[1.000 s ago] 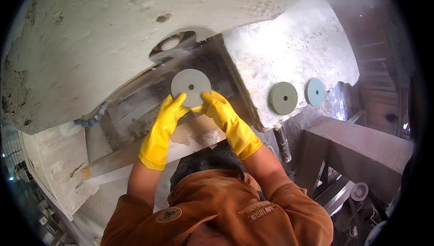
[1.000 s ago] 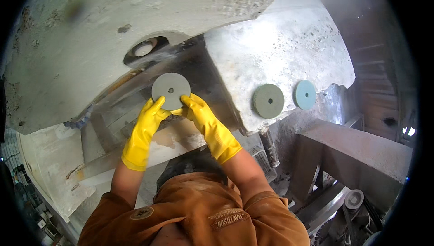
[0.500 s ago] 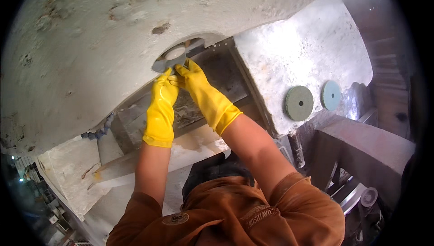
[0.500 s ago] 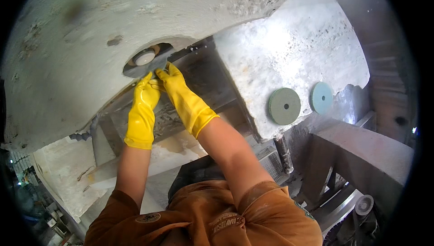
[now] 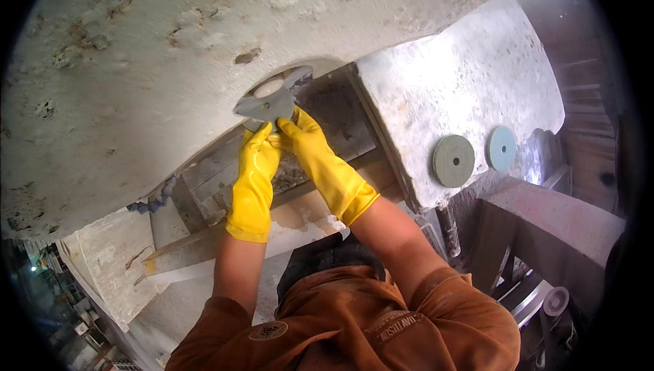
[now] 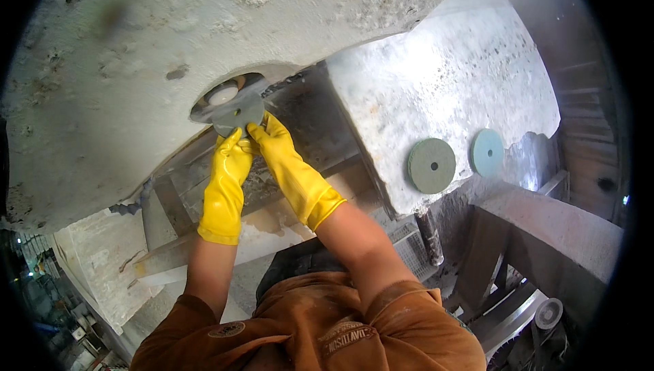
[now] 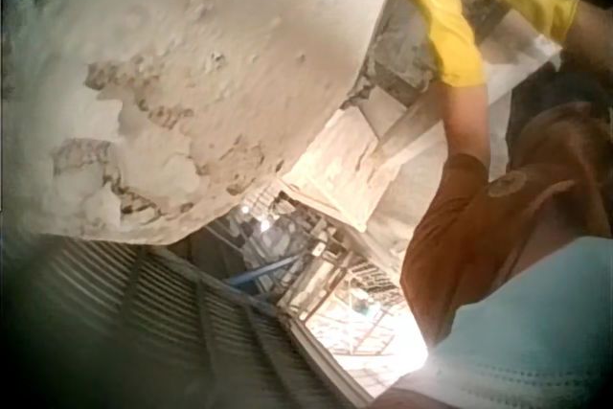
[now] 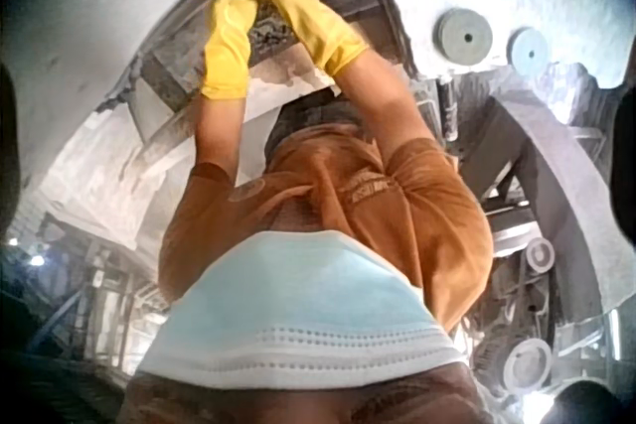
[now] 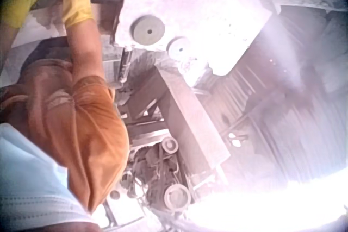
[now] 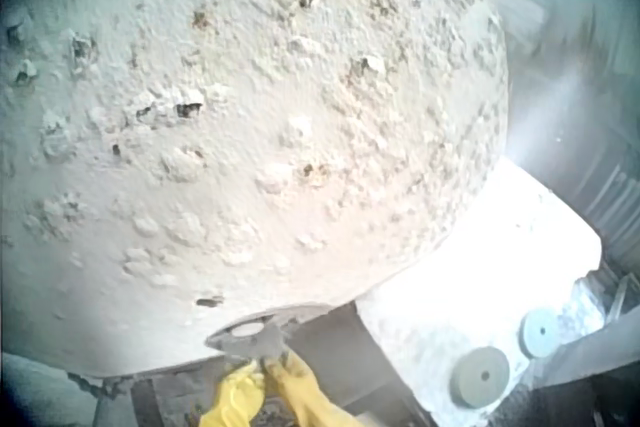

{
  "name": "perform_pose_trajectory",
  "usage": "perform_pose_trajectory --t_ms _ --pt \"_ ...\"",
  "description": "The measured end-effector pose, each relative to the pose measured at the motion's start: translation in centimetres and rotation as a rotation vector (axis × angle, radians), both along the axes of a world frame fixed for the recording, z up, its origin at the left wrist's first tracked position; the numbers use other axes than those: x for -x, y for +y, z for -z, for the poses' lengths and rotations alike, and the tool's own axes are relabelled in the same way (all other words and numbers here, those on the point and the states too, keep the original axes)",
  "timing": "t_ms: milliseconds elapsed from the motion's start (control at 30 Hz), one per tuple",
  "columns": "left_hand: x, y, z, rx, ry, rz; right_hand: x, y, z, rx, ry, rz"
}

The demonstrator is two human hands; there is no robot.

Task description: The person picks up circular grinding discs and rubs them against a rotating grinding wheel to smooth or sharpen their edges. They handle several discs one at a time, rotating them by hand while applying pressure to the wheel, then place them on a nearby surface.

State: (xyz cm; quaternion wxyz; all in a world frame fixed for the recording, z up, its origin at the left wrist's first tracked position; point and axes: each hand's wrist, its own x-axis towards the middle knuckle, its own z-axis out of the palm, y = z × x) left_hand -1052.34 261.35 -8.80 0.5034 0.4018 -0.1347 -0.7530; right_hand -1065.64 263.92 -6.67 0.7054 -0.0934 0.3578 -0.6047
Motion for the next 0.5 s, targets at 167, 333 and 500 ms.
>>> perform_pose_trajectory --t_ms 167,333,500 --pt "0.3 1.1 -0.7 -0.029 -0.012 0.036 0.8 1.1 -1.0 -0.019 0.048 -0.013" --pt "1.7 0.6 -1.5 -0.037 -0.038 0.048 1.2 0.7 -0.7 -0.042 0.033 0.059" --pt "-0.4 -2.7 4.2 0.096 -0.029 0.140 1.2 -2.1 1.0 -0.017 -0.005 0.063"
